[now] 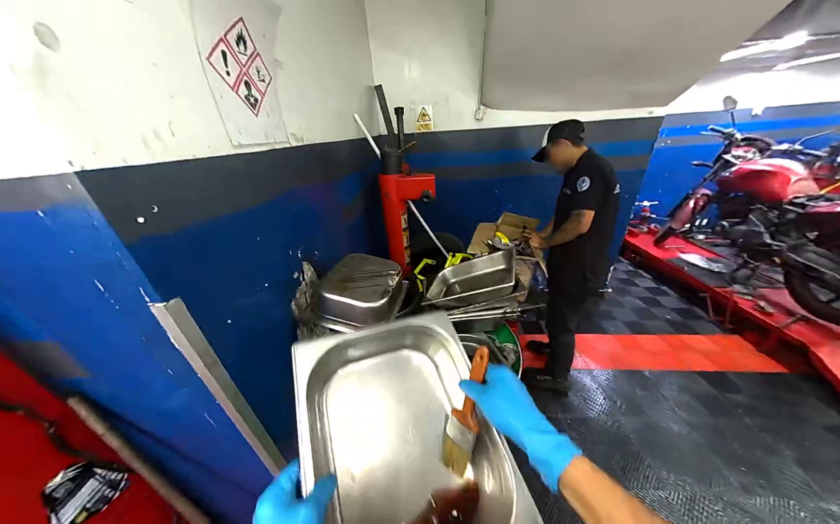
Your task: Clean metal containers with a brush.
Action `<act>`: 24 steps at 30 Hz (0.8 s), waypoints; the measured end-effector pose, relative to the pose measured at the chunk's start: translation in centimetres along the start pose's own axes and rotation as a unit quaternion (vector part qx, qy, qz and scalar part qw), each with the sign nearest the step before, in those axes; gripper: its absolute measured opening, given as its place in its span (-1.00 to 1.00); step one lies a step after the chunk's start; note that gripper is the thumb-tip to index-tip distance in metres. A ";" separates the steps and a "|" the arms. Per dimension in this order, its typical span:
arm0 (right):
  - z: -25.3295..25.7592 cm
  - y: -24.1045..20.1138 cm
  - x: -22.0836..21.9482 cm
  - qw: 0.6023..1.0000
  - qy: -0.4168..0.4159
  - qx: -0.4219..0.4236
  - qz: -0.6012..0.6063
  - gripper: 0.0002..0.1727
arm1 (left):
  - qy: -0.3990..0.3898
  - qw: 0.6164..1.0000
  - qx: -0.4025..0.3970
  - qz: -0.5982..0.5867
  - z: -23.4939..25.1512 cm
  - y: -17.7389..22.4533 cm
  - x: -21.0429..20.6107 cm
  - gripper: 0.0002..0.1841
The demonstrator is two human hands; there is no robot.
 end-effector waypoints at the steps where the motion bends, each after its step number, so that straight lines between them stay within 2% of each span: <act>1: 1.7 -1.0 0.9 1.000 0.008 0.015 0.020 -0.71 | 0.012 1.000 -0.024 -0.004 1.4 1.8 -0.5 -0.87; 5: 8.7 -5.2 3.7 0.994 0.057 0.085 0.035 -0.71 | 0.063 0.991 -0.120 -0.019 6.9 8.2 -3.4 -0.83; 9: 14.6 -6.9 5.2 0.959 0.173 0.202 -0.093 -0.29 | 0.102 0.978 -0.184 0.002 10.7 11.3 -7.2 -0.85; 10: 16.1 -6.9 5.2 0.945 0.202 0.234 -0.108 -0.25 | 0.118 0.973 -0.196 0.011 11.3 11.5 -8.1 -0.86; 13: 19.3 -6.1 4.3 0.913 0.248 0.313 -0.084 -0.37 | 0.167 0.956 -0.233 0.061 12.6 11.4 -10.9 -0.94; 15: 21.1 -4.7 3.0 0.926 0.191 0.326 -0.002 -0.55 | 0.192 0.942 -0.255 0.107 12.8 11.0 -12.9 -0.95; 17: 23.2 -3.3 1.2 0.940 0.082 0.308 0.125 -0.70 | 0.208 0.922 -0.290 0.152 13.0 10.7 -15.1 -0.89; 20: 24.9 -2.0 -1.6 0.924 -0.087 0.253 0.274 -0.82 | 0.222 0.878 -0.357 0.228 12.5 10.3 -18.2 -0.83; 22: 25.4 -1.4 -2.9 0.910 -0.145 0.238 0.306 -0.85 | 0.226 0.847 -0.391 0.281 12.0 10.0 -19.9 -0.81; 24: 25.9 -0.9 -3.5 0.899 -0.163 0.250 0.320 -0.86 | 0.221 0.824 -0.410 0.322 11.6 10.0 -21.2 -0.80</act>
Point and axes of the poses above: each hand's wrist, its own z-axis towards the middle knuckle, its own x-axis out of the back of the hand, y = z × x, the point moved 8 cm from there along z, towards the middle knuckle, and after that the axes turned 10 degrees about -z, right-handed, at the moved point
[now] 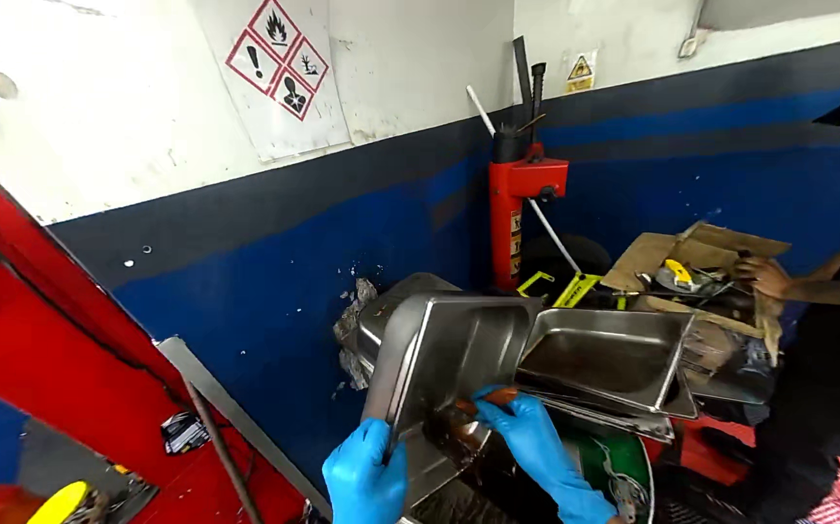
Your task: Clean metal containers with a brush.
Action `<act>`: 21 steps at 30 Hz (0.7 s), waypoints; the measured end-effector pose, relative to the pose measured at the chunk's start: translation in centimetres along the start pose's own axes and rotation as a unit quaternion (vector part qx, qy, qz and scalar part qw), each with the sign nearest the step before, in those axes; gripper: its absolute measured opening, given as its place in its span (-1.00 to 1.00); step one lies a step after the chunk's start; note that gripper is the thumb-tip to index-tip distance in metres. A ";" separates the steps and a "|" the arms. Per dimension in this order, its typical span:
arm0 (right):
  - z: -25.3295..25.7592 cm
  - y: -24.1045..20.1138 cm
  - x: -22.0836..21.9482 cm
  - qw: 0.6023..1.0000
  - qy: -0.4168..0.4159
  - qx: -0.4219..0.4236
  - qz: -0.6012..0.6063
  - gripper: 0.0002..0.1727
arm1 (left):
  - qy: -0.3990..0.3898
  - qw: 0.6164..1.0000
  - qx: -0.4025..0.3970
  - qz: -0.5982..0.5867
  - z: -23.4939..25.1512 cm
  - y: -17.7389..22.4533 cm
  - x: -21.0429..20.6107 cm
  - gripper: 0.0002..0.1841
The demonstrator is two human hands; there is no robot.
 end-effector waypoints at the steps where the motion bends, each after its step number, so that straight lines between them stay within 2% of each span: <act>1: 0.0 0.3 0.1 1.000 -0.006 0.005 0.004 -0.86 | -0.007 1.000 -0.015 0.015 -0.2 0.5 -0.2 -0.80; 5: -0.3 0.6 0.5 1.000 -0.017 -0.003 -0.011 -0.83 | -0.013 0.993 -0.090 0.078 -0.5 3.0 -0.1 -0.78; 8: -0.8 0.0 1.4 0.999 0.011 0.030 0.010 -0.85 | -0.009 0.988 -0.117 0.098 -0.6 4.3 0.3 -0.78; 13: -0.9 -4.8 3.9 0.993 0.063 0.078 0.059 -0.87 | -0.009 0.987 -0.119 0.109 -0.4 5.6 0.7 -0.76; 15: -0.6 -6.1 3.9 0.993 0.067 0.085 0.045 -0.90 | -0.007 0.986 -0.127 0.110 -0.4 6.2 0.6 -0.76; 18: 0.3 -4.6 1.9 0.993 0.068 0.094 0.000 -0.88 | -0.004 0.983 -0.145 0.110 -0.5 7.0 0.3 -0.77; 21: 0.5 -1.5 0.8 0.993 0.000 0.038 -0.111 -0.87 | -0.006 0.980 -0.156 0.120 -0.8 6.7 -0.5 -0.77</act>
Point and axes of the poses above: each hand's wrist, its own z-axis towards the middle knuckle, its own x-axis out of the back of the hand, y = z × x, the point moved 8 cm from there along z, towards the middle knuckle, and after that the axes turned 10 degrees about -z, right-handed, at the moved point
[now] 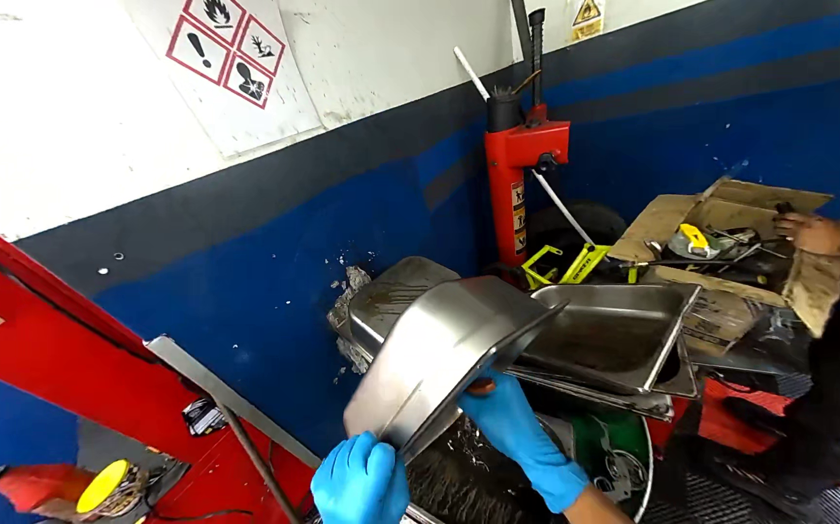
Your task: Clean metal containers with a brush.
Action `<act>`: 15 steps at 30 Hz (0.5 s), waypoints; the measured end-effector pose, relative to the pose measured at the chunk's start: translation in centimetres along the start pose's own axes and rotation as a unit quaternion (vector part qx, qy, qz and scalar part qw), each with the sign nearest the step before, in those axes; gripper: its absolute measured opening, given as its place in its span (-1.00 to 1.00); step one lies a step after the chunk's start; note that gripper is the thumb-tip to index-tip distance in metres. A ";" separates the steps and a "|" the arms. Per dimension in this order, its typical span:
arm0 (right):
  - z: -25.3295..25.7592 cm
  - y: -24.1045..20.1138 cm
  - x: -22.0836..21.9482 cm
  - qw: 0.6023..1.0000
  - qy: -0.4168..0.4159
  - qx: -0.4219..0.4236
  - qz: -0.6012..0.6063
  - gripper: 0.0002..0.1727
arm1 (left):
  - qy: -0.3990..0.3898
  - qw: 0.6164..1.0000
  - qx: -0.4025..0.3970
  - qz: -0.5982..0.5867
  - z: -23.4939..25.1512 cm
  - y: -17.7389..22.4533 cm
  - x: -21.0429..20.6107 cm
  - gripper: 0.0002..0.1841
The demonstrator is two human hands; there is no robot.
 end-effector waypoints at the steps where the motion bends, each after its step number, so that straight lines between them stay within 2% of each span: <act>1: -0.3 0.7 -0.2 0.997 -0.046 -0.022 -0.050 -0.87 | -0.001 1.000 0.004 0.002 -0.5 -0.4 -0.3 -0.78; 3: -1.0 1.7 -0.1 0.991 -0.097 -0.054 -0.076 -0.86 | -0.005 1.000 0.021 0.000 -1.5 -1.2 -0.9 -0.77; 7: -1.2 2.7 -1.2 0.998 -0.043 -0.031 0.020 -0.91 | -0.001 0.999 0.039 -0.008 -2.6 -1.0 -1.9 -0.76; 10: -2.5 4.7 -1.6 0.994 -0.090 -0.063 -0.025 -0.90 | -0.006 0.998 0.056 -0.010 -2.4 -1.5 -2.0 -0.76; 12: -2.9 3.3 -0.1 0.995 -0.088 -0.053 0.013 -0.96 | -0.010 0.998 0.059 -0.009 -2.8 -1.8 -2.3 -0.76; 15: -4.3 -1.9 -1.4 0.972 -0.144 0.062 0.174 -0.91 | -0.018 0.998 0.052 -0.014 -3.2 -1.8 -2.8 -0.75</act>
Point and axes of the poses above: each hand's wrist, its own z-axis towards the middle knuckle, its own x-axis out of the back of the hand, y = z × x, the point moved 8 cm from there along z, towards the middle knuckle, and after that the axes turned 10 degrees about -z, right-handed, at the moved point
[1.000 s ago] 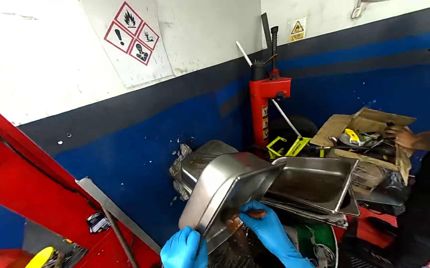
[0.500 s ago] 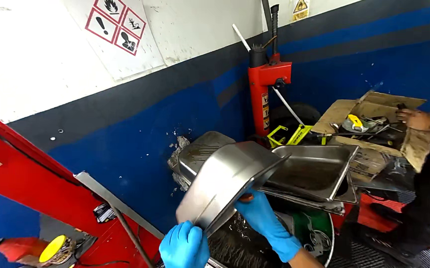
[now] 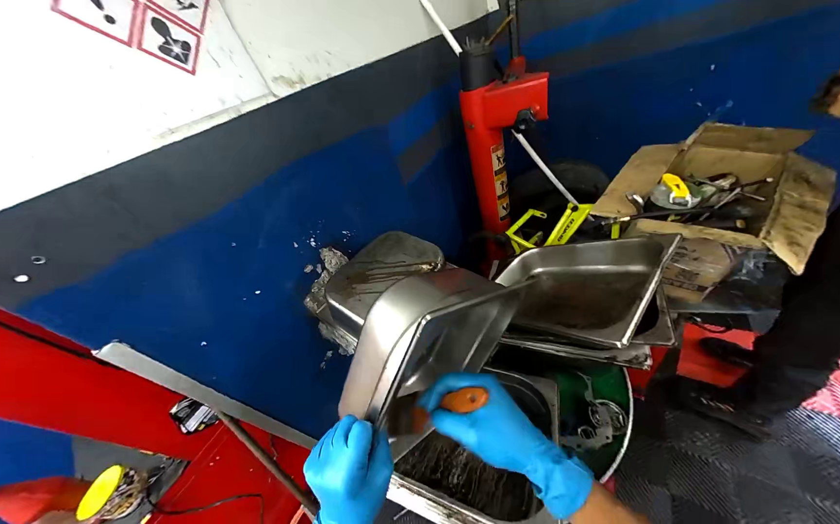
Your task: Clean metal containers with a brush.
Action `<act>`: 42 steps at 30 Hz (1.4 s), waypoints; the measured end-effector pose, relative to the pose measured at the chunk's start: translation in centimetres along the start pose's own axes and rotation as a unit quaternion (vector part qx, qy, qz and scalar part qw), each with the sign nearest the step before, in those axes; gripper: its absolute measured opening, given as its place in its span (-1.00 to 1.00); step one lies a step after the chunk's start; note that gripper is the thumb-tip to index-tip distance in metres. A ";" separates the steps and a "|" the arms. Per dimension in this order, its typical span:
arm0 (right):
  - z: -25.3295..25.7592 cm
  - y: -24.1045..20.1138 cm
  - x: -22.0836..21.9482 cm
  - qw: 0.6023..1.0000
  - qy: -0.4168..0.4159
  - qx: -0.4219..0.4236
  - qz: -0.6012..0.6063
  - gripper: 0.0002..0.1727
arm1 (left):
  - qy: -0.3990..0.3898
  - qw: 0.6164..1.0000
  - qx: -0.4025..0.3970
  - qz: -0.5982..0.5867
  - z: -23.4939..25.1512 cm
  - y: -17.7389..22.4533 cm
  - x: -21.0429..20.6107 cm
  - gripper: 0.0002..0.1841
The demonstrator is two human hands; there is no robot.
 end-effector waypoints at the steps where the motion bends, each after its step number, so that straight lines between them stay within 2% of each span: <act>1: 0.0 -0.4 -1.1 0.999 -0.035 0.018 0.017 -0.90 | 0.000 1.000 -0.001 -0.001 0.3 0.1 -0.2 -0.74; 3: -0.2 2.1 -0.9 0.997 -0.060 -0.021 -0.041 -0.89 | 0.001 1.000 0.001 -0.005 0.9 0.1 -0.3 -0.74; 5: -0.5 5.5 2.6 0.987 -0.026 -0.092 -0.126 -0.91 | -0.003 1.000 -0.003 -0.004 1.2 0.0 -0.1 -0.75; 6: -0.2 5.7 4.2 0.985 -0.003 -0.106 -0.135 -0.93 | -0.004 1.000 -0.005 -0.003 1.1 -0.1 -0.2 -0.75; 8: 0.5 3.4 3.8 0.992 0.022 -0.076 -0.102 -0.94 | -0.006 1.000 -0.001 -0.004 0.6 -0.1 -0.7 -0.76; 11: 1.9 1.8 -0.2 0.996 -0.018 -0.009 -0.083 -0.87 | -0.011 1.000 0.008 -0.017 0.7 0.2 -1.6 -0.75; 12: 2.0 2.9 -0.2 0.991 -0.033 -0.023 -0.125 -0.85 | -0.012 1.000 0.009 -0.019 0.9 0.3 -1.6 -0.74; 14: 1.3 5.1 2.5 0.970 -0.032 -0.080 -0.227 -0.84 | -0.014 1.000 0.009 -0.016 1.1 0.4 -1.2 -0.74; 16: 0.9 3.3 7.1 0.971 0.065 -0.075 -0.216 -0.94 | -0.011 1.000 0.017 -0.012 0.9 -0.1 -1.1 -0.75; 18: 0.5 -1.9 10.2 0.974 0.199 0.031 -0.103 -0.95 | -0.005 0.999 0.033 -0.014 0.6 -0.3 -1.1 -0.75; 20: 0.9 -5.6 10.2 0.945 0.296 0.136 0.006 -0.86 | 0.008 0.998 0.056 -0.022 0.8 -0.3 -1.3 -0.76; 21: 1.2 -6.0 9.1 0.931 0.324 0.164 0.030 -0.83 | 0.014 0.997 0.071 -0.031 1.1 -0.3 -1.5 -0.76; 23: 1.5 -3.5 5.1 0.937 0.307 0.159 0.058 -0.82 | 0.028 0.994 0.095 -0.052 1.8 -0.5 -1.7 -0.77; 25: 1.0 0.6 0.9 0.965 0.232 0.091 0.077 -0.87 | 0.035 0.993 0.101 -0.056 2.3 -0.8 -1.3 -0.77; 26: 0.8 1.1 0.6 0.971 0.214 0.075 0.081 -0.88 | 0.038 0.993 0.102 -0.050 2.5 -0.9 -1.1 -0.76; 30: 1.5 -4.7 4.9 0.943 0.277 0.160 0.096 -0.82 | 0.043 0.990 0.126 -0.048 2.2 -0.9 -0.6 -0.80; 34: 1.8 -0.5 2.7 0.968 0.212 0.123 0.055 -0.87 | 0.045 0.985 0.154 -0.058 2.1 -1.4 -0.8 -0.82; 38: 1.7 -3.3 6.6 0.958 0.246 0.144 0.042 -0.83 | 0.034 0.988 0.149 -0.039 0.9 -1.5 -0.2 -0.79; 41: 2.1 1.1 4.3 0.972 0.209 0.102 0.020 -0.85 | 0.027 0.989 0.137 -0.053 1.4 -0.9 0.3 -0.79; 42: 2.0 1.0 4.6 0.972 0.210 0.105 0.030 -0.85 | 0.029 0.989 0.131 -0.057 1.6 -0.8 0.3 -0.79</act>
Point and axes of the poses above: each hand's wrist, its own z-axis towards the middle knuckle, its own x-axis out of the back of the hand, y = z × x, the point moved 8 cm from there along z, towards the middle knuckle, and after that the axes turned 10 degrees about -z, right-handed, at the moved point
